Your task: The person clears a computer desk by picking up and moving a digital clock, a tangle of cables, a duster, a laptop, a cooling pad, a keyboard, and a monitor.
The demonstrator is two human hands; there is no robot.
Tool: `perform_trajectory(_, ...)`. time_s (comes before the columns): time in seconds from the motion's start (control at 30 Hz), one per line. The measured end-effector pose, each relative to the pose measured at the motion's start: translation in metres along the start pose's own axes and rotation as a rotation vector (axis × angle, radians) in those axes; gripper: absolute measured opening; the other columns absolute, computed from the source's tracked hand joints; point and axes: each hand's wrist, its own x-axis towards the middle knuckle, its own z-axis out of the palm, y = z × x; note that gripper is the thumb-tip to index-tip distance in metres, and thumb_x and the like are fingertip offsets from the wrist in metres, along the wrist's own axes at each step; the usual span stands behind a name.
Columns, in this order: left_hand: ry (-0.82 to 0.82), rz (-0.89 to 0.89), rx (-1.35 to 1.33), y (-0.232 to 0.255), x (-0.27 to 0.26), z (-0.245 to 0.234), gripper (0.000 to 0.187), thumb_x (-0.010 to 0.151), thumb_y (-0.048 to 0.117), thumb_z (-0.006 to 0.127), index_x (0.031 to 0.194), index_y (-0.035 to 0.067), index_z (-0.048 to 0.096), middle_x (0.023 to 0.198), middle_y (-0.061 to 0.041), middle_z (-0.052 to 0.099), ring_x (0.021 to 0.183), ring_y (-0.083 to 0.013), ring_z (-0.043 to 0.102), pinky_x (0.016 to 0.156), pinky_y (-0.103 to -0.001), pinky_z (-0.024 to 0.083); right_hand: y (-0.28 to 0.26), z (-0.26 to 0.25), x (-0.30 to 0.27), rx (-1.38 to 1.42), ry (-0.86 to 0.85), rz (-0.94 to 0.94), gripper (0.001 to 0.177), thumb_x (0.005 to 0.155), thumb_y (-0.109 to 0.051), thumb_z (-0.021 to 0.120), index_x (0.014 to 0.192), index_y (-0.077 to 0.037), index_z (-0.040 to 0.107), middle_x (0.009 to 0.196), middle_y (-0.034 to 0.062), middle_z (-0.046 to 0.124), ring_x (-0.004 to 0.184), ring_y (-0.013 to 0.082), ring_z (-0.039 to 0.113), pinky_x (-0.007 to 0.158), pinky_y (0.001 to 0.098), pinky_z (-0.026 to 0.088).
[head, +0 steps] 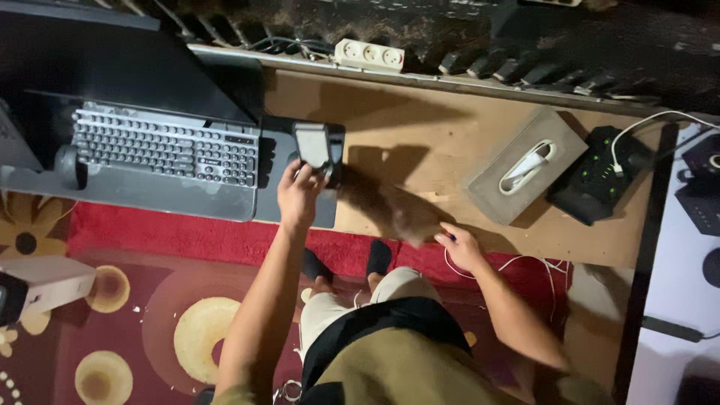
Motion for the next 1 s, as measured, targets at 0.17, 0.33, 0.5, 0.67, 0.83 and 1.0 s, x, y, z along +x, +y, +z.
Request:
perform_trajectory(0.17,-0.058,-0.060,0.145,-0.032,0.069,0.033,0.025,0.098,0.003,0.062,0.122,-0.001,0.057,0.100,-0.008,0.064,0.084,-0.0140,0.066,0.083,-0.034,0.061,0.016,0.000,-0.063,0.066,-0.021,0.069,0.050,0.103,-0.037,0.069,0.121,0.009,0.063,0.102,0.0308,0.072,0.089,0.0352,0.067,0.079,0.0475,0.054)
perform_trajectory(0.33,-0.106,-0.051,0.050,-0.079,0.141,0.030,0.013,0.099,0.002,0.061,0.109,0.001,0.054,0.093,-0.009,0.058,0.077,-0.0213,0.065,0.066,-0.038,0.055,0.027,-0.005,-0.094,-0.043,0.042,0.136,0.058,0.098,-0.038,0.068,0.138,0.003,0.058,0.112,0.0235,0.073,0.094,0.0265,0.069,0.080,0.0367,0.054)
perform_trajectory(0.5,-0.057,-0.042,0.283,-0.078,0.142,0.027,0.025,0.100,0.015,0.059,0.117,-0.001,0.052,0.097,-0.016,0.064,0.087,-0.0312,0.070,0.070,-0.042,0.056,0.010,0.001,-0.099,0.122,-0.004,-0.004,0.047,0.095,-0.032,0.064,0.131,-0.001,0.066,0.101,0.0139,0.078,0.086,0.0171,0.073,0.076,0.0312,0.056)
perform_trajectory(0.67,-0.028,0.425,1.015,-0.001,0.027,-0.008,0.055,0.101,0.027,0.066,0.146,0.002,0.048,0.131,-0.019,0.067,0.114,-0.0261,0.068,0.096,-0.035,0.053,-0.024,0.007,-0.052,-0.030,-0.134,-0.197,0.041,0.091,-0.028,0.072,0.119,0.001,0.071,0.086,0.0140,0.075,0.076,0.0210,0.068,0.072,0.0332,0.055)
perform_trajectory(0.83,0.298,0.416,0.781,0.068,-0.078,-0.085,0.037,0.100,0.023,0.066,0.131,0.003,0.061,0.119,-0.013,0.072,0.107,-0.0204,0.069,0.093,-0.032,0.055,-0.147,0.008,0.040,-0.287,-0.132,-0.635,0.038,0.088,-0.021,0.069,0.119,0.001,0.070,0.097,0.0185,0.073,0.086,0.0299,0.070,0.077,0.0382,0.056)
perform_trajectory(1.0,0.422,0.358,0.692,0.065,-0.124,-0.155,0.031,0.100,0.023,0.066,0.122,0.002,0.066,0.109,-0.009,0.075,0.101,-0.0166,0.070,0.092,-0.031,0.056,-0.363,0.004,0.121,-0.618,-0.167,-0.799,0.039,0.093,-0.019,0.056,0.129,-0.020,0.072,0.096,0.0089,0.074,0.070,0.0278,0.066,0.058,0.0402,0.054)
